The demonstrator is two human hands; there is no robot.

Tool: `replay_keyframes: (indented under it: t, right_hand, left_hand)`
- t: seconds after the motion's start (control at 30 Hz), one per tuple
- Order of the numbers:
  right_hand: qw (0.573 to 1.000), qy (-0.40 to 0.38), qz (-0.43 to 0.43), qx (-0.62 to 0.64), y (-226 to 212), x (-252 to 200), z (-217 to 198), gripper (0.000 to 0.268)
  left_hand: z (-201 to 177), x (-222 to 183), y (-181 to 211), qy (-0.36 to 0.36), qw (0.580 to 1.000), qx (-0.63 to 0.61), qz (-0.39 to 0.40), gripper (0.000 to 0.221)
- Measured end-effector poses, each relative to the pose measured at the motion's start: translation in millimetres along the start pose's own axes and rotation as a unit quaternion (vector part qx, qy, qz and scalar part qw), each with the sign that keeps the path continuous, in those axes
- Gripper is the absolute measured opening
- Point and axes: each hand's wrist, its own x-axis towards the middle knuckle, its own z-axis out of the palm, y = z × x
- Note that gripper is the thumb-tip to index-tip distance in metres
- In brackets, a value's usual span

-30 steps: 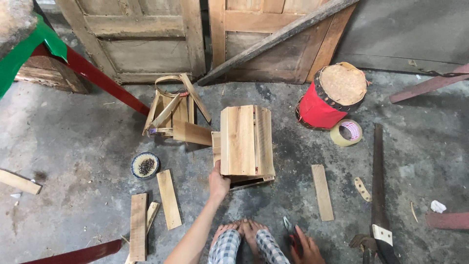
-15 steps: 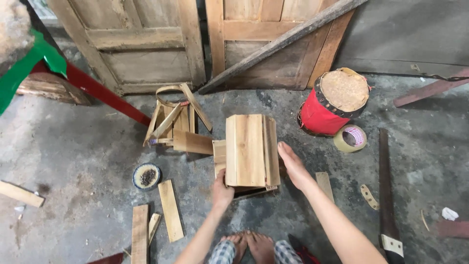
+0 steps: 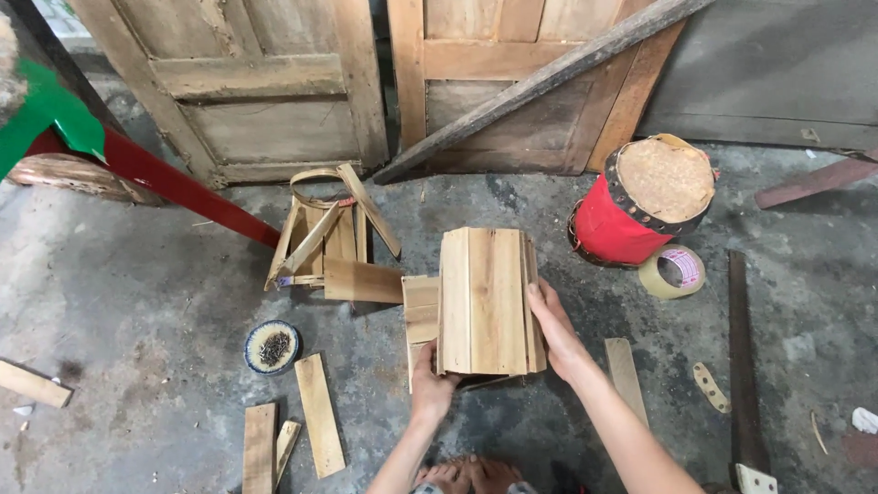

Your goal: Assembling a small wooden structure by fitting slats together and using pliers for adjustments.

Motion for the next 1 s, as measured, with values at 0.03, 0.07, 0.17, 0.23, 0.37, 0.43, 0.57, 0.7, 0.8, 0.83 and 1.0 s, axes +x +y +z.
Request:
replay_keyframes:
  t: [0.03, 0.07, 0.17, 0.23, 0.37, 0.43, 0.57, 0.7, 0.8, 0.83, 1.0]
  right_hand:
    - [1.000, 0.000, 0.001, -0.001, 4, 5, -2, 0.084]
    - [0.999, 0.000, -0.018, -0.030, 9, 8, -4, 0.091]
    - [0.998, 0.013, -0.028, -0.058, 14, 12, -3, 0.099]
    - [0.998, 0.025, -0.020, -0.059, 10, 11, -2, 0.098]
    - [0.999, 0.017, 0.007, -0.049, 6, 9, -4, 0.099]
    - [0.999, 0.017, 0.008, -0.044, 6, 9, -4, 0.098]
    - [1.000, 0.011, 0.009, -0.024, 5, 9, -5, 0.097]
    - [1.000, 0.006, 0.016, -0.002, 7, 10, -8, 0.096]
    - [0.999, 0.015, 0.021, 0.028, 10, 11, -12, 0.091]
    - [0.999, 0.015, 0.021, 0.028, 9, 12, -12, 0.091]
    - [0.999, 0.018, 0.026, 0.030, 8, 12, -12, 0.087]
  left_hand:
    - [1, 4, -2, 0.000, 1.000, -0.001, -0.001, 0.079]
    - [1, 6, -6, -0.014, 1.000, -0.025, -0.010, 0.077]
    - [-3, -5, 25, -0.038, 0.996, -0.045, -0.070, 0.075]
    - [-5, -11, 42, -0.047, 0.991, -0.042, -0.121, 0.075]
    - [1, -6, 26, -0.035, 0.990, -0.043, -0.133, 0.075]
    - [3, -3, 20, -0.025, 0.991, -0.050, -0.122, 0.072]
    - [5, -8, 25, -0.025, 0.991, -0.063, -0.117, 0.072]
    - [11, -16, 33, -0.037, 0.981, -0.120, -0.150, 0.077]
    - [14, -19, 36, -0.034, 0.975, -0.158, -0.151, 0.079]
    - [14, -18, 35, -0.034, 0.975, -0.159, -0.151, 0.079]
    - [14, -22, 30, -0.029, 0.968, -0.189, -0.163, 0.077]
